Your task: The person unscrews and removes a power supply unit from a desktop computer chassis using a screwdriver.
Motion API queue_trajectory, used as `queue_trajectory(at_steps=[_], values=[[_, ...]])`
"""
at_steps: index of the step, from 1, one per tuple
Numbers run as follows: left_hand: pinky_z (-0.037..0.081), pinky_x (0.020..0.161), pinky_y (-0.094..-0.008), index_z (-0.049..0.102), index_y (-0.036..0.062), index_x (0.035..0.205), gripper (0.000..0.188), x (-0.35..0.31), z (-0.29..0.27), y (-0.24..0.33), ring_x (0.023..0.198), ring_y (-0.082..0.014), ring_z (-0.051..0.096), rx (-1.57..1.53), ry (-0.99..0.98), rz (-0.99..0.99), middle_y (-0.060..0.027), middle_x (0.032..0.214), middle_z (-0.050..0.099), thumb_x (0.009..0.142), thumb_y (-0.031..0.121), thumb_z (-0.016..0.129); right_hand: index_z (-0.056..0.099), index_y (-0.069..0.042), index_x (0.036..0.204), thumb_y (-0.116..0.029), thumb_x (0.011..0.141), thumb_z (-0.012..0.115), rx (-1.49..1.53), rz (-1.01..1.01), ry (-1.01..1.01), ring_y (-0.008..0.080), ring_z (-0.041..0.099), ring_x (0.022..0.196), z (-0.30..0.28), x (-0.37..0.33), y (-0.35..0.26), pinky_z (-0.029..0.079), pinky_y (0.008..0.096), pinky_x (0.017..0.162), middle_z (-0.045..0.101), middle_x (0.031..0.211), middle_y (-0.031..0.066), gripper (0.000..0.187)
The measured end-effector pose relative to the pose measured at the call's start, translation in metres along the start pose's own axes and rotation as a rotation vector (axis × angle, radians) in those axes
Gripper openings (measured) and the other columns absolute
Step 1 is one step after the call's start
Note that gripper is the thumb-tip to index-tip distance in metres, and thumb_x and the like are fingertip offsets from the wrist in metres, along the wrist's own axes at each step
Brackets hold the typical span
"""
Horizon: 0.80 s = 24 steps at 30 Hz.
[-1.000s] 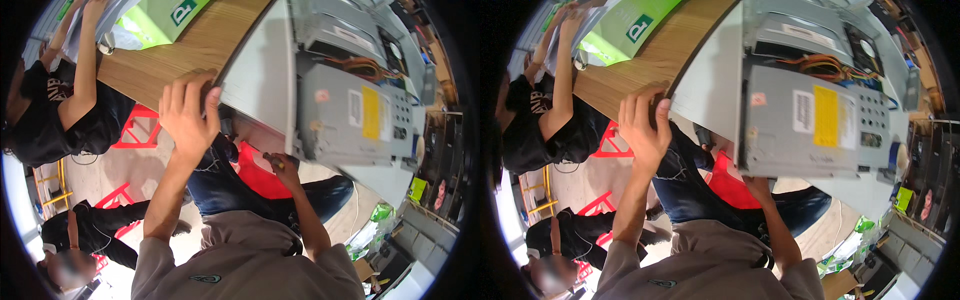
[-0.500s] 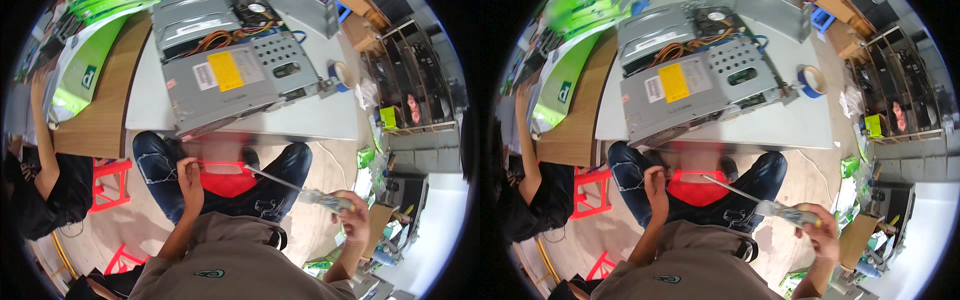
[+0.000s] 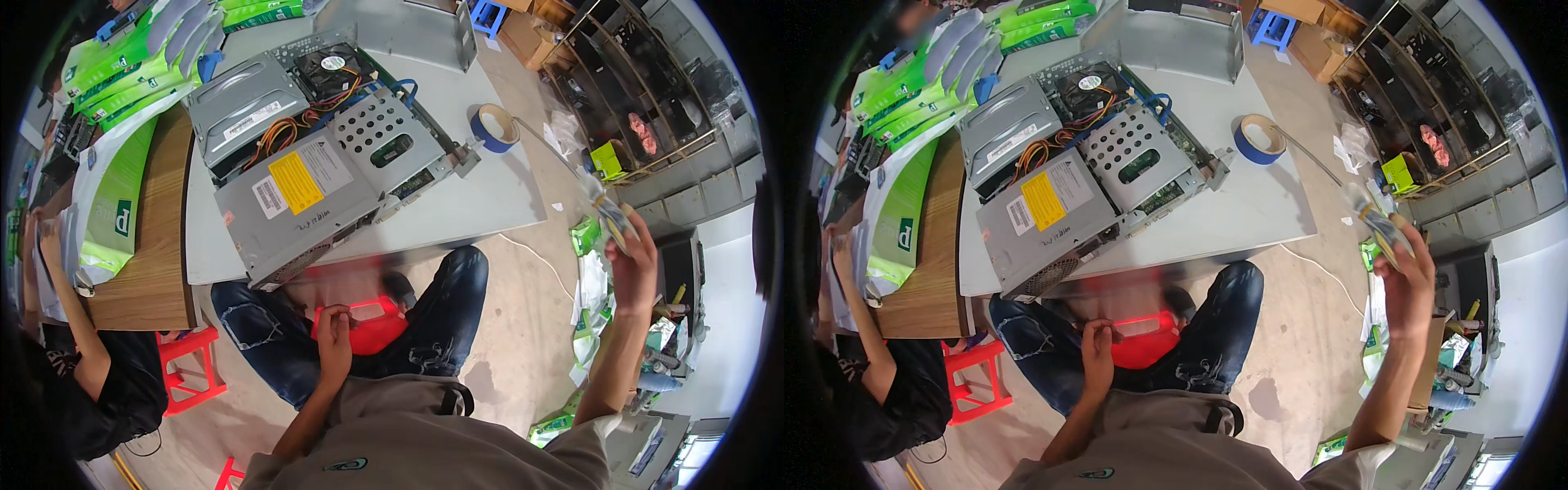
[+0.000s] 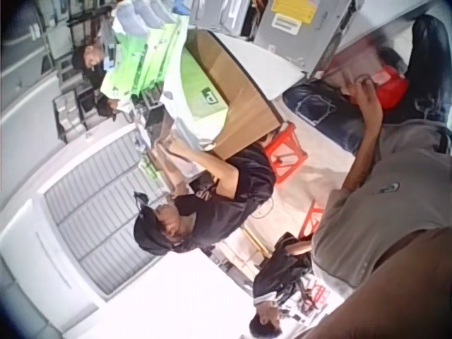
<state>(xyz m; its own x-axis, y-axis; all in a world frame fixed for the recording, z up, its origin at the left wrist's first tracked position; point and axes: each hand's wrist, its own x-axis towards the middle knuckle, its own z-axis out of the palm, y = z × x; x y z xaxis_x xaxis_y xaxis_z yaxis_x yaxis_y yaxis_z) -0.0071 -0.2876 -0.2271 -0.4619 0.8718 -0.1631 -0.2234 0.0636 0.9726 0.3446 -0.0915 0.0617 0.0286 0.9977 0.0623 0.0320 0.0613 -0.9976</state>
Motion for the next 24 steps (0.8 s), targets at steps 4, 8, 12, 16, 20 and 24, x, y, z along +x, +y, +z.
queue_trajectory(at_steps=[4,8,12,16,20,24], values=[[0.05,0.079,-0.0274,0.053,0.0001,0.108,0.01,-0.002,-0.006,-0.001,0.083,-0.013,0.059,-0.032,0.006,-0.029,-0.0059,0.096,0.057,0.104,0.007,0.047,0.053,0.002,0.134,-0.012,0.094,0.063,-0.258,0.068,0.02,0.0158,0.064,0.081,0.01,0.019,0.031,0.051,0.0285,0.073,0.063,0.123,0.0103,0.043],[0.05,0.08,-0.0275,0.053,0.0005,0.107,0.01,-0.004,-0.012,-0.003,0.084,-0.0128,0.059,0.001,0.02,-0.028,-0.0054,0.096,0.057,0.104,0.008,0.047,0.054,0.003,0.133,-0.01,0.095,0.062,-0.28,-0.003,0.023,0.016,0.064,0.079,0.016,0.021,0.037,0.05,0.0289,0.071,0.064,0.118,0.0117,0.042],[0.051,0.08,-0.0276,0.054,0.0008,0.108,0.011,-0.005,-0.013,0.002,0.085,-0.0129,0.059,0.002,0.04,-0.023,-0.0055,0.096,0.058,0.105,0.009,0.048,0.055,0.004,0.132,-0.011,0.095,0.061,-0.233,-0.057,0.087,0.0153,0.062,0.078,0.015,0.013,0.033,0.049,0.0283,0.068,0.065,0.107,0.0116,0.04],[0.051,0.084,-0.0275,0.057,-0.0002,0.11,0.016,-0.004,-0.012,0.015,0.091,-0.013,0.061,0.02,-0.001,-0.046,-0.0067,0.101,0.061,0.105,0.011,0.047,0.055,0.004,0.132,-0.023,0.097,0.059,-0.211,-0.246,0.171,0.0129,0.057,0.069,0.002,-0.023,0.039,0.045,0.0244,0.061,0.065,0.11,0.0121,0.045],[0.05,0.088,-0.0287,0.057,0.0003,0.118,0.019,0.003,0.002,0.058,0.097,-0.0151,0.063,0.005,-0.101,-0.055,-0.0081,0.107,0.064,0.104,0.009,0.048,0.052,0.007,0.133,-0.034,0.094,0.06,0.048,-0.202,0.09,0.0112,0.049,0.051,0.004,-0.105,0.068,0.039,0.023,0.046,0.065,0.112,0.0183,0.057],[0.049,0.096,-0.03,0.054,-0.0005,0.127,0.028,0.007,0.033,0.125,0.102,-0.0164,0.064,-0.181,-0.407,0.085,-0.0102,0.113,0.065,0.107,0.015,0.044,0.052,0.007,0.131,-0.031,0.089,0.069,0.255,0.189,-0.174,0.0148,0.057,0.052,0.055,-0.156,0.129,0.044,0.0256,0.044,0.065,0.105,0.0199,0.059]])
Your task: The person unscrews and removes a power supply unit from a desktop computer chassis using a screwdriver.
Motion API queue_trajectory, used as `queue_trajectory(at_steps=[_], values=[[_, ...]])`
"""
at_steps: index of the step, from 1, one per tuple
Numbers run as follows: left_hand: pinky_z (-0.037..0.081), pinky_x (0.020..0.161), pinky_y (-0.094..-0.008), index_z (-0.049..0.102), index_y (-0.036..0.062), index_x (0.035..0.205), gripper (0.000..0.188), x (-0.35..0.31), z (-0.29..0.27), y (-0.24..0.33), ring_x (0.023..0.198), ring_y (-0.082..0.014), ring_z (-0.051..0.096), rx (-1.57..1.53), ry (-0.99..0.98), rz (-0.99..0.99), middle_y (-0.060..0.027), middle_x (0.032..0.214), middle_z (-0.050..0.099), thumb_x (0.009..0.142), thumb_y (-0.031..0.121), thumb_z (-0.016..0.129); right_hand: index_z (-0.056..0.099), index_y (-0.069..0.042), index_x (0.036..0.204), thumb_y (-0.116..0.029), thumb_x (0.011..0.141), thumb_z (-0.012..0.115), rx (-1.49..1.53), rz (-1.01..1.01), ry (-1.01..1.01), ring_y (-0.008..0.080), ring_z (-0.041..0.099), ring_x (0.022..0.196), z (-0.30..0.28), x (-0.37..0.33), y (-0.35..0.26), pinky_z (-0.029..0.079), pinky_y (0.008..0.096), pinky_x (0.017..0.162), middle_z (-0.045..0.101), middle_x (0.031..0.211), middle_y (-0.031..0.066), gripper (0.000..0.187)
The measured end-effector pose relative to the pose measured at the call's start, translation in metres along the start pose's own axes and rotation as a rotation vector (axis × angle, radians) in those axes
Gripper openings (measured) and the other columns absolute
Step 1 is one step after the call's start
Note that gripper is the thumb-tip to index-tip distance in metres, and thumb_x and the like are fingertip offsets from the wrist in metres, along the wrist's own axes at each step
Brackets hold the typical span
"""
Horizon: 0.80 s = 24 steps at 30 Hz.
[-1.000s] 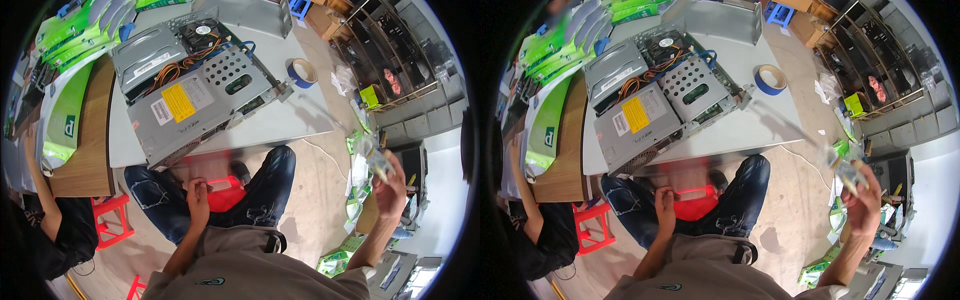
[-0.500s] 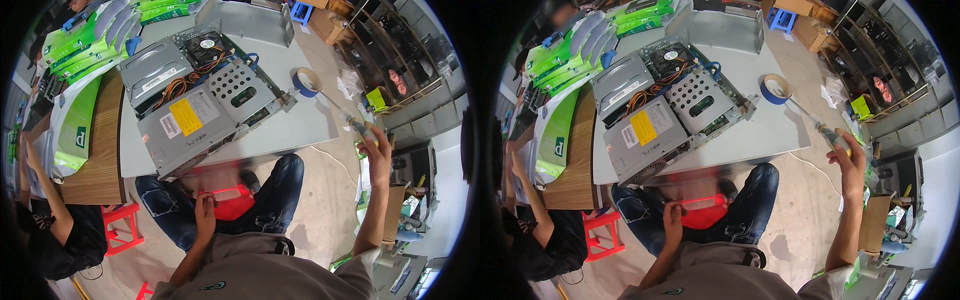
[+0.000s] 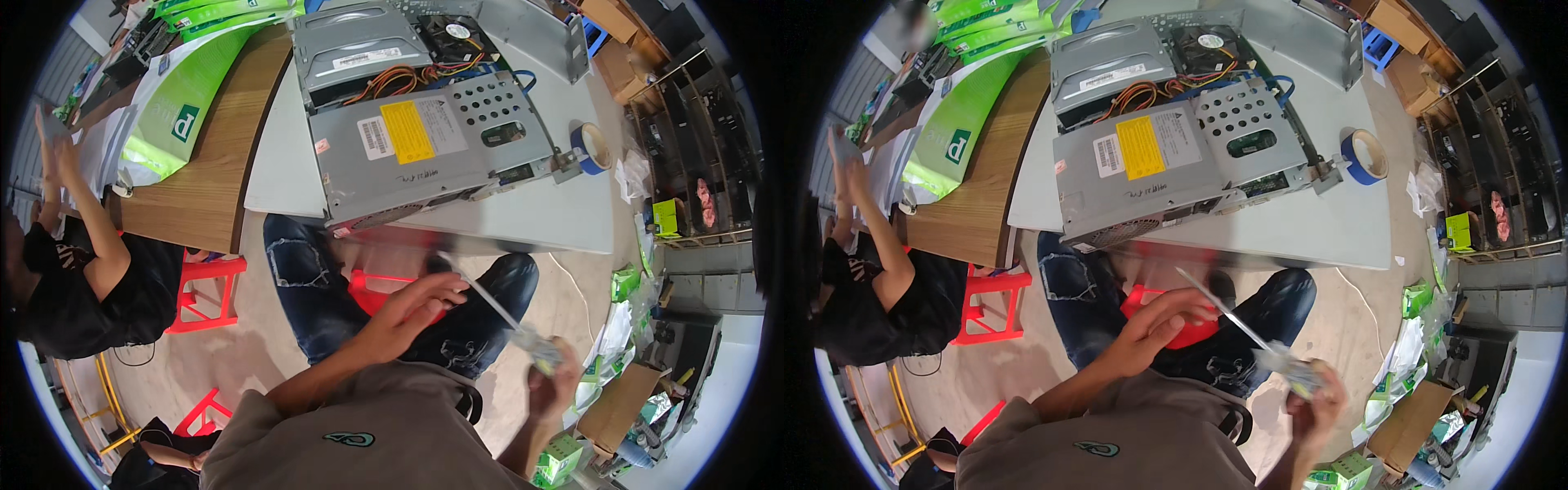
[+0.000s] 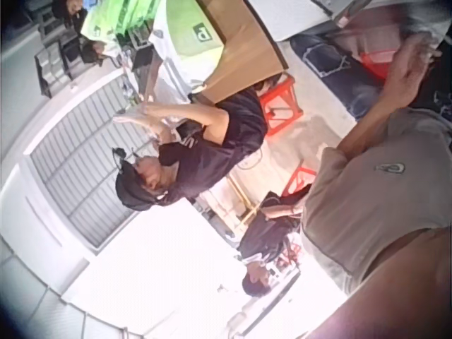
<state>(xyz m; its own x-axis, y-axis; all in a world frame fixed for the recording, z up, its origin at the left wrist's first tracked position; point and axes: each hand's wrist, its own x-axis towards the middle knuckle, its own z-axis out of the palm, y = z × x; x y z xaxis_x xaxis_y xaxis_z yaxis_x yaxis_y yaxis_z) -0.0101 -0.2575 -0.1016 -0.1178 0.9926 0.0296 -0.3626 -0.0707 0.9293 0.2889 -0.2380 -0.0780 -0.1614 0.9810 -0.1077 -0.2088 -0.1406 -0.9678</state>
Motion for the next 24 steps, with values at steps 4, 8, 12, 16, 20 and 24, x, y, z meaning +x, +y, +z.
queue_trajectory(at_steps=[4,8,12,16,20,24], values=[[0.053,0.088,-0.0311,0.049,-0.0009,0.132,0.033,0.01,0.006,-0.004,0.097,-0.0187,0.067,-0.217,0.106,-0.052,-0.0133,0.111,0.066,0.108,0.021,0.04,0.052,0.006,0.131,-0.031,0.089,0.07,0.153,0.257,-0.028,0.0183,0.062,0.062,0.062,-0.013,0.035,0.049,0.0278,0.052,0.066,0.101,0.0174,0.059],[0.058,0.071,-0.0313,0.048,-0.0003,0.13,0.032,0.023,-0.006,-0.009,0.083,-0.0198,0.069,-0.198,0.085,-0.108,-0.0137,0.1,0.068,0.108,0.021,0.04,0.045,0.001,0.139,-0.02,0.092,0.069,-0.002,0.345,-0.329,0.017,0.063,0.072,0.071,-0.012,0.034,0.049,0.0273,0.058,0.062,0.111,0.0157,0.057],[0.058,0.071,-0.0315,0.044,0.002,0.134,0.032,0.023,-0.001,-0.011,0.083,-0.0212,0.069,-0.205,0.105,-0.127,-0.0153,0.101,0.068,0.108,0.019,0.041,0.04,-0.002,0.144,-0.012,0.092,0.067,-0.044,0.369,-0.391,0.0135,0.059,0.071,0.067,-0.009,0.032,0.046,0.0247,0.059,0.059,0.114,0.0139,0.059],[0.058,0.067,-0.0313,0.036,0.0049,0.14,0.036,0.026,0.0,-0.009,0.083,-0.0223,0.07,-0.223,0.119,-0.107,-0.0172,0.103,0.066,0.107,0.015,0.043,0.039,-0.002,0.144,-0.013,0.093,0.066,-0.041,0.362,-0.372,0.0106,0.053,0.068,0.067,-0.006,0.032,0.043,0.0235,0.057,0.059,0.108,0.0128,0.058],[0.058,0.063,-0.0307,0.034,0.0049,0.14,0.037,0.029,0.001,-0.006,0.083,-0.0228,0.07,-0.188,0.128,-0.117,-0.0183,0.106,0.066,0.106,0.013,0.044,0.039,-0.002,0.145,-0.018,0.094,0.066,-0.001,0.371,-0.331,0.0099,0.051,0.065,0.072,-0.007,0.033,0.041,0.0234,0.055,0.059,0.105,0.013,0.06],[0.058,0.063,-0.0311,0.034,0.0047,0.14,0.037,0.03,0.0,-0.009,0.083,-0.0236,0.07,-0.189,0.117,-0.096,-0.0189,0.108,0.065,0.105,0.012,0.045,0.039,-0.002,0.145,-0.03,0.093,0.067,0.052,0.387,-0.321,0.0103,0.051,0.063,0.075,-0.006,0.036,0.04,0.0236,0.054,0.059,0.103,0.0136,0.065]])
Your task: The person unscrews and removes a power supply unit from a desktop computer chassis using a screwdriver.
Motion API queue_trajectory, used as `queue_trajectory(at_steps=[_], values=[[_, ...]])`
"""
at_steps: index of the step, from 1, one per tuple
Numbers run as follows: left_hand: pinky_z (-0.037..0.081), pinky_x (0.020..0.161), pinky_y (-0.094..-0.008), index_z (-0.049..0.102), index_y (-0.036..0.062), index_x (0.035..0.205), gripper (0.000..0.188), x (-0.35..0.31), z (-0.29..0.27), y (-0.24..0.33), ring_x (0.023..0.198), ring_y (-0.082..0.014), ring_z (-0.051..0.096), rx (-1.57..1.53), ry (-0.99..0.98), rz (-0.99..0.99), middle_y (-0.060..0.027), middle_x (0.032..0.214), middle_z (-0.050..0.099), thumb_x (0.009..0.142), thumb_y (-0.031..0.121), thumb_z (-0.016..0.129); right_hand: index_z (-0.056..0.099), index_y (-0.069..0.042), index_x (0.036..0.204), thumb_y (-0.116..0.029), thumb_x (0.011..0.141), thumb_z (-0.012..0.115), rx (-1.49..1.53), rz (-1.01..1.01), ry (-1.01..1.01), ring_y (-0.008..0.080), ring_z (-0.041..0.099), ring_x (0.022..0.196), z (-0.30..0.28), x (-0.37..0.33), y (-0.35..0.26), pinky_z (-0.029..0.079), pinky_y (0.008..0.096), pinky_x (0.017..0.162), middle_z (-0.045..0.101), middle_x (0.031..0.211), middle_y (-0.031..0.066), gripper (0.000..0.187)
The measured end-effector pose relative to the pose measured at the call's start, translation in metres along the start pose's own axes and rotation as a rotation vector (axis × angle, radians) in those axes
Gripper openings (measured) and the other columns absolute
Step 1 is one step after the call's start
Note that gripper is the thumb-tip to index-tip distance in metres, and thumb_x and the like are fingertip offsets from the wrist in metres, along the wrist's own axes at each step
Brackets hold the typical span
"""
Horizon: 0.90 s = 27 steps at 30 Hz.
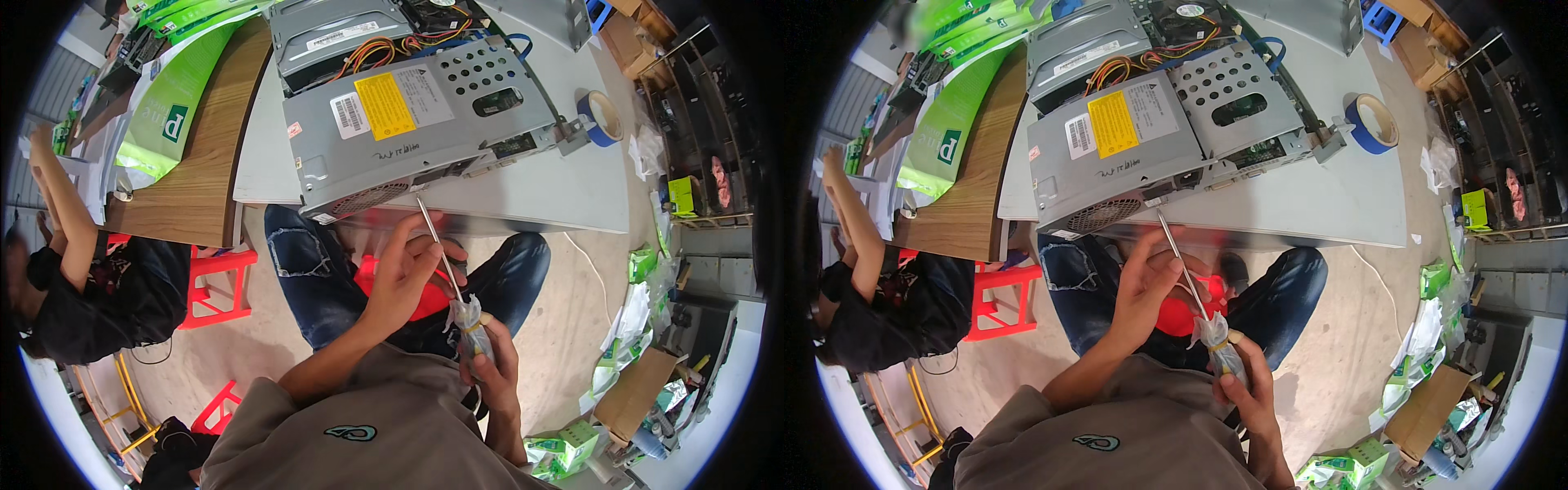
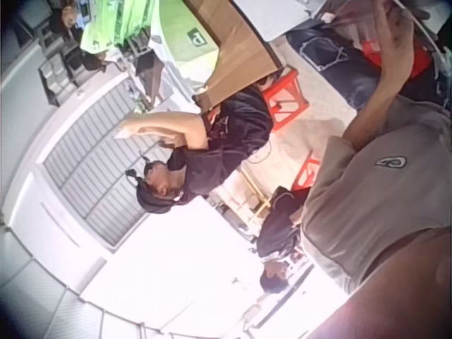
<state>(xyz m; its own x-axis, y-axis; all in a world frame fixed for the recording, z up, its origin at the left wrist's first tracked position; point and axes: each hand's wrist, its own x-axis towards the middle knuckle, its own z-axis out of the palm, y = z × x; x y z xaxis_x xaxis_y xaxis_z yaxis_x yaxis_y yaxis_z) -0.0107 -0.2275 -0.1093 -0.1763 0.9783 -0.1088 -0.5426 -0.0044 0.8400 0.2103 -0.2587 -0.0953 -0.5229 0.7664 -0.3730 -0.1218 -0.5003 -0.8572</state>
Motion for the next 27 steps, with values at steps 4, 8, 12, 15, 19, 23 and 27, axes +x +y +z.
queue_trajectory(at_steps=[4,8,12,15,19,23,27], values=[[0.058,0.063,-0.0312,0.034,0.0044,0.14,0.037,0.0,0.0,0.001,0.082,-0.0239,0.071,-0.01,0.006,0.003,-0.0188,0.108,0.065,0.105,0.01,0.046,0.039,-0.002,0.144,-0.037,0.092,0.067,0.051,0.008,-0.008,0.0115,0.053,0.062,-0.001,0.001,0.005,0.04,0.0233,0.051,0.06,0.101,0.0144,0.069],[0.058,0.063,-0.0313,0.035,0.0043,0.14,0.038,0.0,0.0,0.002,0.082,-0.0239,0.071,-0.016,0.01,-0.006,-0.0187,0.109,0.065,0.104,0.009,0.046,0.039,-0.002,0.144,-0.039,0.091,0.068,0.16,0.05,-0.019,0.0123,0.053,0.058,0.003,0.001,0.005,0.04,0.0235,0.048,0.06,0.099,0.0147,0.071],[0.059,0.064,-0.0316,0.035,0.0044,0.14,0.038,-0.001,0.0,0.0,0.081,-0.0238,0.071,-0.021,0.012,0.007,-0.0186,0.109,0.065,0.104,0.009,0.047,0.038,-0.001,0.144,-0.037,0.09,0.069,0.298,0.1,-0.032,0.0128,0.05,0.052,0.004,0.002,0.005,0.038,0.0244,0.045,0.06,0.097,0.0151,0.072],[0.059,0.065,-0.0317,0.035,0.0045,0.14,0.039,0.0,0.0,-0.002,0.081,-0.0238,0.07,-0.011,0.026,0.015,-0.0186,0.11,0.065,0.104,0.008,0.047,0.038,-0.001,0.144,-0.035,0.089,0.069,0.36,0.113,-0.036,0.013,0.05,0.051,0.003,0.002,0.007,0.038,0.0246,0.044,0.06,0.097,0.0154,0.072],[0.059,0.065,-0.0317,0.035,0.0042,0.14,0.038,0.001,0.0,-0.003,0.081,-0.0236,0.071,-0.009,0.033,0.019,-0.0189,0.113,0.065,0.103,0.007,0.046,0.038,-0.001,0.144,-0.033,0.09,0.068,0.379,0.101,-0.046,0.0129,0.05,0.051,0.003,0.003,0.009,0.038,0.0248,0.044,0.06,0.097,0.0155,0.07],[0.059,0.065,-0.0314,0.035,0.0042,0.14,0.038,-0.001,0.0,-0.006,0.081,-0.0234,0.071,-0.01,0.034,0.042,-0.019,0.114,0.065,0.103,0.006,0.045,0.038,-0.001,0.144,-0.032,0.091,0.068,0.396,0.095,-0.044,0.0127,0.05,0.051,0.002,0.004,0.012,0.038,0.0248,0.044,0.06,0.098,0.0156,0.069],[0.059,0.064,-0.031,0.035,0.004,0.139,0.038,0.0,-0.003,-0.003,0.081,-0.0233,0.071,-0.008,0.028,0.022,-0.0189,0.114,0.065,0.103,0.007,0.046,0.035,-0.003,0.145,-0.034,0.093,0.065,0.375,0.092,-0.071,0.0117,0.047,0.048,0.002,0.005,0.014,0.037,0.0247,0.041,0.057,0.096,0.0148,0.069]])
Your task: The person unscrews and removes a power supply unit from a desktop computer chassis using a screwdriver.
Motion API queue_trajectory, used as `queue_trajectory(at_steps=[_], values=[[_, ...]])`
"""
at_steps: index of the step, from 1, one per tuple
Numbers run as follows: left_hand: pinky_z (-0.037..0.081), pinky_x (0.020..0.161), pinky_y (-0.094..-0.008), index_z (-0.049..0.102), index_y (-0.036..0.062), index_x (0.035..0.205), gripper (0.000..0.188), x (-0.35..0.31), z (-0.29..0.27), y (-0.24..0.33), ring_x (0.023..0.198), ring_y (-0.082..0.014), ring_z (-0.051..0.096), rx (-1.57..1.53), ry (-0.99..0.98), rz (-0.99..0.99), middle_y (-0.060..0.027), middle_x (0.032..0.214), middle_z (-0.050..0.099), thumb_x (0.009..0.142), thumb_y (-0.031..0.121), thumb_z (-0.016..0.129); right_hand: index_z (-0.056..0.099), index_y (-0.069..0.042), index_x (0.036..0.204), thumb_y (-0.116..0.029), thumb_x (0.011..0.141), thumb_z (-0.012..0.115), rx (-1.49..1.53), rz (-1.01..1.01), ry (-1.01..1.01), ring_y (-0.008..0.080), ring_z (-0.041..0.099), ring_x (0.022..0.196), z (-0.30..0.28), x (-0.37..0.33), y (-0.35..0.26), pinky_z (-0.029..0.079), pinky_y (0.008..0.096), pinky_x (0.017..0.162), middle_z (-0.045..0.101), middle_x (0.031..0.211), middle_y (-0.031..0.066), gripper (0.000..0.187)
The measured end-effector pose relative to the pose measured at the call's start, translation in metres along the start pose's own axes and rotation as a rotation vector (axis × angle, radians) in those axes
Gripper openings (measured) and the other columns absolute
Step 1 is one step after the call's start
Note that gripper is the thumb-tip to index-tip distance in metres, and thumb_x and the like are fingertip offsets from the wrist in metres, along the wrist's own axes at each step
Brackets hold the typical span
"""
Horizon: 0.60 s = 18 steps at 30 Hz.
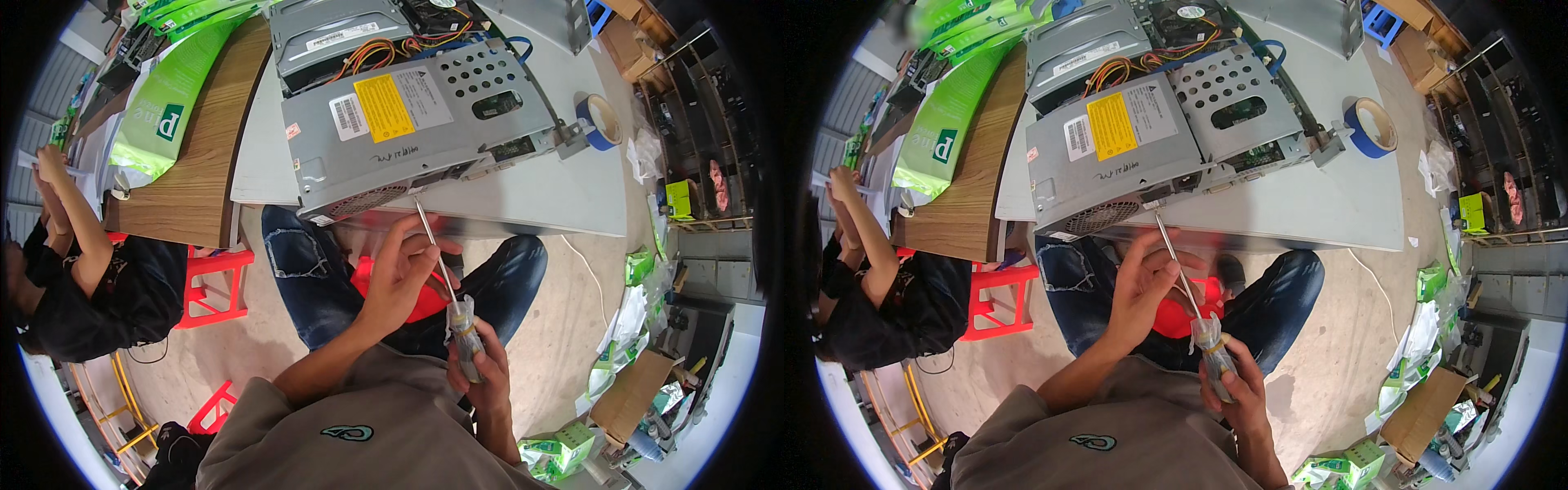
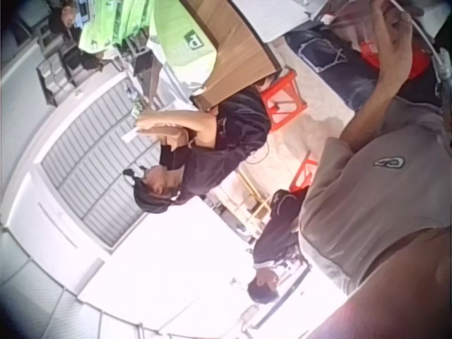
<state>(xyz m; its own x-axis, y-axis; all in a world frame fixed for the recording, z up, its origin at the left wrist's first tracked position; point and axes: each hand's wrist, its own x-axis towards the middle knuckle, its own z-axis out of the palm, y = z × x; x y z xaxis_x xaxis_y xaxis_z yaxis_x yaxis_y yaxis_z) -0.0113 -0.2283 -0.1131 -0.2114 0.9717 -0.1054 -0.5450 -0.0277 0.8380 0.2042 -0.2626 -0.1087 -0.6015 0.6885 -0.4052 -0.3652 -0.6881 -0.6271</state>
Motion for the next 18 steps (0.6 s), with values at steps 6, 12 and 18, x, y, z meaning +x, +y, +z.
queue_trajectory(at_steps=[6,12,18], values=[[0.059,0.061,-0.0308,0.034,0.0045,0.139,0.039,0.001,0.001,0.0,0.079,-0.0231,0.071,0.01,-0.008,0.007,-0.019,0.113,0.065,0.104,0.011,0.048,0.035,-0.003,0.145,-0.031,0.095,0.06,0.344,0.118,-0.063,0.0109,0.045,0.049,0.001,-0.004,0.0,0.036,0.0224,0.043,0.054,0.099,0.0139,0.063],[0.059,0.06,-0.0312,0.034,0.0048,0.139,0.039,0.001,0.004,0.002,0.077,-0.0237,0.07,0.006,0.017,0.017,-0.0197,0.111,0.065,0.103,0.011,0.05,0.041,-0.001,0.13,-0.033,0.099,0.053,0.956,0.314,-0.137,0.008,0.044,0.048,-0.01,-0.007,0.016,0.036,0.0218,0.04,0.047,0.091,0.0083,0.046],[0.059,0.06,-0.0315,0.032,0.0053,0.139,0.042,0.0,0.004,0.0,0.076,-0.0228,0.07,0.032,0.044,0.01,-0.0197,0.11,0.065,0.103,0.012,0.052,0.044,-0.001,0.12,-0.037,0.1,0.051,1.03,0.332,-0.152,0.0075,0.042,0.047,-0.004,-0.006,0.02,0.037,0.0225,0.041,0.047,0.085,0.0048,0.041]])
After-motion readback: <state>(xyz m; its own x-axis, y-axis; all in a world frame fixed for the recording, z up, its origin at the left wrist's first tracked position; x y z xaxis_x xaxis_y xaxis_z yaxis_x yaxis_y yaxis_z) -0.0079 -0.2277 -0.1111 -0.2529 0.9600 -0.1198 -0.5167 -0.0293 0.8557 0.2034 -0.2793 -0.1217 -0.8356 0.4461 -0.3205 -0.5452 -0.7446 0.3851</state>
